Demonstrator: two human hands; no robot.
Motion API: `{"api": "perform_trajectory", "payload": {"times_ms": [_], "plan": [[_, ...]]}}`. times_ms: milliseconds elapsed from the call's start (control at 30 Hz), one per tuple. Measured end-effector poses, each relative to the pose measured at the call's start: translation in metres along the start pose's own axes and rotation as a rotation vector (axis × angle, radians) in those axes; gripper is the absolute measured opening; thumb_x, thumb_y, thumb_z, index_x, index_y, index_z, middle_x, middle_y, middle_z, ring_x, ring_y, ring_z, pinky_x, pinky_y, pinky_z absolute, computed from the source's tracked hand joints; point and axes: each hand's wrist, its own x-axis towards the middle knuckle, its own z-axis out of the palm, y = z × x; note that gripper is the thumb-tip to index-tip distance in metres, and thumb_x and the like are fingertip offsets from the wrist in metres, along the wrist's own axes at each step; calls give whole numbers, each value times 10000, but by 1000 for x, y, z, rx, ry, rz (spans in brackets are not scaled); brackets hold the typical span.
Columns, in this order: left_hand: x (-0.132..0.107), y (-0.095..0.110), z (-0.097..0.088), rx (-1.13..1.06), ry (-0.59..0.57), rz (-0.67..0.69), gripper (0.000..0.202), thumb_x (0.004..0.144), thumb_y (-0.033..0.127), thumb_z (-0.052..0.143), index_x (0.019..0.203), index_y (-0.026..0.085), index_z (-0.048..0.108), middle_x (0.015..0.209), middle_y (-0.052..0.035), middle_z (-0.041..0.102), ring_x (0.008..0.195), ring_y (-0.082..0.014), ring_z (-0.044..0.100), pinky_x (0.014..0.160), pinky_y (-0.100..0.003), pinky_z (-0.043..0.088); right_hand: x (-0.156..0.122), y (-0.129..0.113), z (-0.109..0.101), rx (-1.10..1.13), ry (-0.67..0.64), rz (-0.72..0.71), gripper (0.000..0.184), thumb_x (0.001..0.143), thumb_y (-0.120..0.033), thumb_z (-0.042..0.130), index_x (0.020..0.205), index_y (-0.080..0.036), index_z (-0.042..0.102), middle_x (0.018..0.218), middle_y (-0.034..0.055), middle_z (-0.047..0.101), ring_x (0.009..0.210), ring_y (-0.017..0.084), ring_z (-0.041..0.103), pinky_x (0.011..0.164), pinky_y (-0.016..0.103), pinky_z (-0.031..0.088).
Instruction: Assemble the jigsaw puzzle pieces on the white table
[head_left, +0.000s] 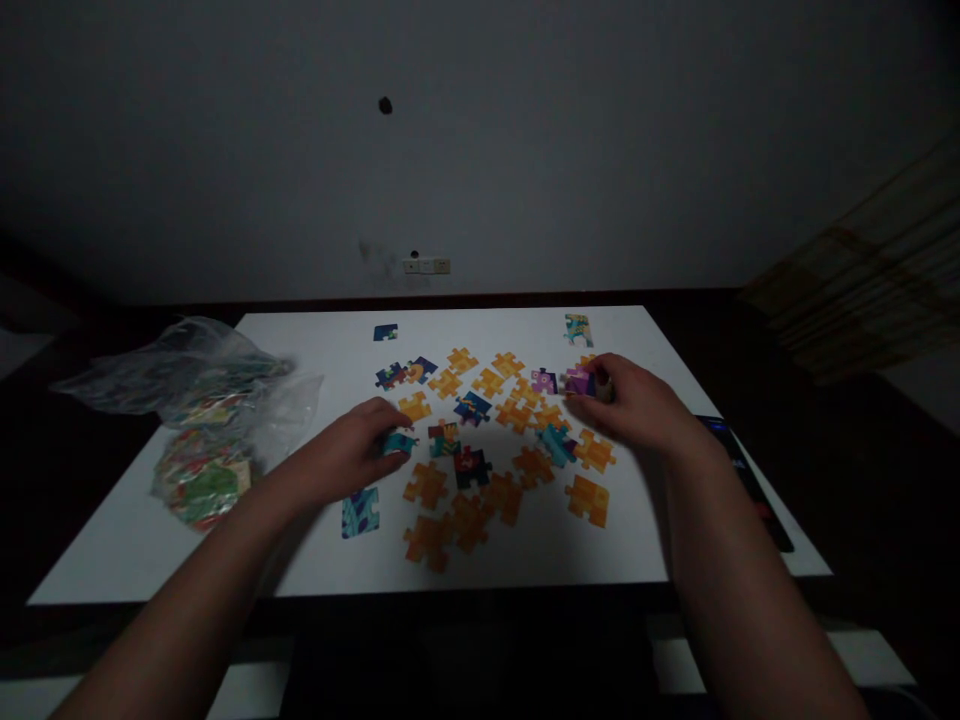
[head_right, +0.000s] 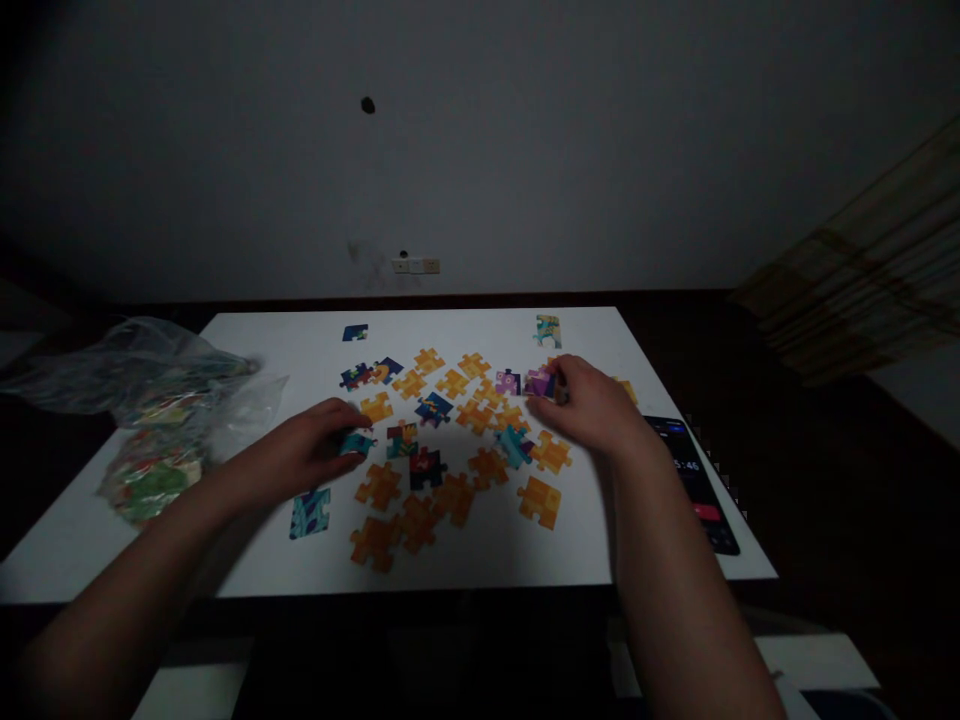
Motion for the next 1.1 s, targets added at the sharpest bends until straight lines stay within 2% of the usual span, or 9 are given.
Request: {"api": "perform_trajectory", "payload": {"times_ms": [133, 267, 367, 433, 533, 633, 733, 900, 1100], "plan": [[7, -3, 3, -49, 16, 15, 348, 947, 440, 784, 1249, 268, 808, 1242, -99, 769, 1116, -320, 752, 1031, -489, 620, 2, -8, 3, 43, -117, -48, 341, 898, -533, 781, 1056, -249, 677, 927, 57, 761, 781, 248, 664, 683, 365, 427], [8, -12, 8, -135, 59, 7, 370, 896, 470, 849, 1209, 274, 834, 1185, -90, 779, 1052, -296, 748, 951, -438, 613, 2, -7, 6, 62, -139, -91, 347, 889, -522, 795, 1062, -245, 675, 938, 56, 754, 790, 242, 654, 688, 364, 420], [6, -13, 12, -223, 128, -35, 354, 812, 445, 921, 1110, 263, 860, 1122, -83, 790, 994, -274, 735, 909, -410, 588, 1, -6, 8, 102, -147, -98, 372, 875, -534, 816, 1072, -246, 686, 926, 46, 745, 789, 239, 647, 686, 360, 415], [5, -12, 16, -381, 211, -112, 362, 712, 426, 990, 1006, 251, 871, 1048, -75, 798, 940, -264, 716, 862, -388, 569, 1, -8, 9, 128, -123, -116, 371, 873, -532, 817, 1069, -243, 691, 933, 51, 746, 802, 241, 645, 696, 359, 416], [3, -15, 17, -823, 425, -247, 419, 630, 501, 1033, 860, 205, 846, 894, -83, 777, 844, -246, 675, 792, -364, 546, 4, -12, 7, 144, -22, -97, 393, 889, -538, 801, 1123, -236, 711, 962, 68, 757, 831, 252, 653, 713, 361, 413], [3, -21, 11, -1094, 610, -273, 560, 761, 740, 869, 816, 188, 790, 792, -89, 727, 753, -219, 641, 726, -356, 535, 7, -9, 3, 139, 123, 62, 510, 934, -568, 759, 1313, -234, 688, 1006, 77, 772, 863, 265, 674, 714, 357, 400], [5, -26, 6, -1207, 717, -289, 577, 868, 765, 754, 813, 190, 752, 742, -79, 693, 707, -206, 642, 676, -336, 524, 1, -6, -1, 119, 206, 195, 553, 1011, -595, 663, 1411, -215, 621, 1076, 108, 783, 902, 279, 692, 705, 353, 392], [10, -28, 9, -1254, 756, -315, 498, 886, 653, 798, 791, 170, 720, 737, -54, 689, 640, -154, 616, 617, -278, 485, -32, -23, 10, 83, 107, 149, 479, 999, -590, 720, 1315, -234, 677, 1022, 89, 803, 862, 264, 702, 684, 336, 382], [10, -28, 20, -1135, 768, -291, 358, 694, 462, 904, 791, 164, 731, 742, -37, 699, 670, -142, 601, 620, -251, 461, -65, -48, 35, 19, 61, 89, 524, 1009, -570, 721, 1406, -231, 672, 1083, 99, 829, 937, 286, 735, 718, 335, 395]]}}
